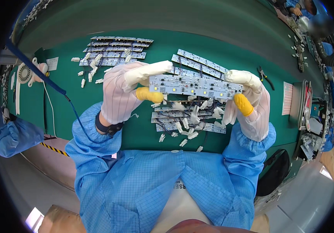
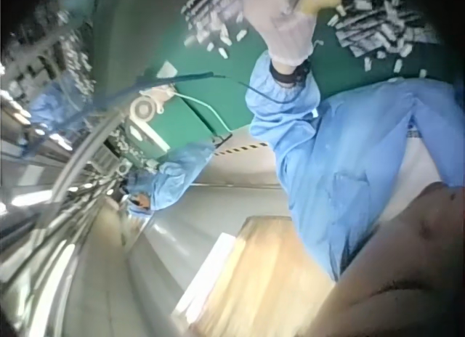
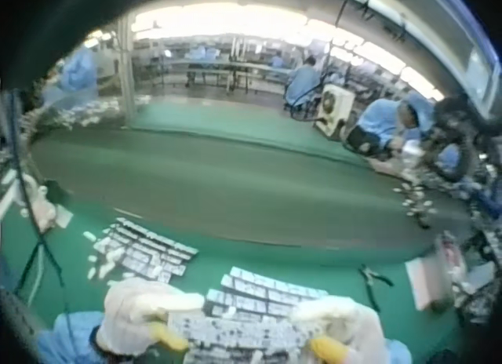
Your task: Manual inspection of printed circuit board (PCB) strips at a production workbench.
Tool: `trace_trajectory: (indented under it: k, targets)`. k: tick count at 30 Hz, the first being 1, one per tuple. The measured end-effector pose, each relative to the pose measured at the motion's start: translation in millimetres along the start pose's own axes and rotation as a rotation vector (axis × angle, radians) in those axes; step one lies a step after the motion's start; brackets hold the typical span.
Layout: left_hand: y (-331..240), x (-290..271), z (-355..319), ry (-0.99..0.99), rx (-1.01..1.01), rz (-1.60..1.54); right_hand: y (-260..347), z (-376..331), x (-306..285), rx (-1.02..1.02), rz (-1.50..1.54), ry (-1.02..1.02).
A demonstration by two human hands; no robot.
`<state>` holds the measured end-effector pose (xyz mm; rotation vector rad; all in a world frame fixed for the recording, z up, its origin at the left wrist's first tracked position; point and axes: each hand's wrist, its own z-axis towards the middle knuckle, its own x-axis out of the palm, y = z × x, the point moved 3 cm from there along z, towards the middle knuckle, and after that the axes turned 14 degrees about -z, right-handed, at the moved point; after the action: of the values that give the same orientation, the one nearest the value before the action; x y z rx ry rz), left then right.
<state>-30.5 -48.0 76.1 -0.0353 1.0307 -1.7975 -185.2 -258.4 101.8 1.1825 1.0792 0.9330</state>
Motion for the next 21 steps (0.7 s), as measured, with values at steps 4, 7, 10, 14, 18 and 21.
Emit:
trace_trajectory:
  k: [4, 7, 10, 14, 18, 21]
  targets:
    - [6, 0, -5, -0.029, -0.059, -0.115, 1, -1, 1, 0.011, 0.009, 0.005]
    - [-2, 2, 0, -0.042, -0.139, -0.235, 1, -1, 2, 0.035, -0.029, -0.008]
    - [-2, 1, 0, -0.024, -0.166, -0.266, 2, -1, 2, 0.051, -0.058, -0.002]
    - [4, 0, 1, 0.061, -0.122, -0.266, -1, 1, 1, -0.048, -0.057, 0.023]
    - [2, 0, 1, 0.047, -0.13, -0.209, -1, 0, 0, -0.027, -0.054, 0.028]
    - [8, 0, -6, 0.001, -0.124, -0.134, 3, -1, 2, 0.027, -0.047, 0.033]
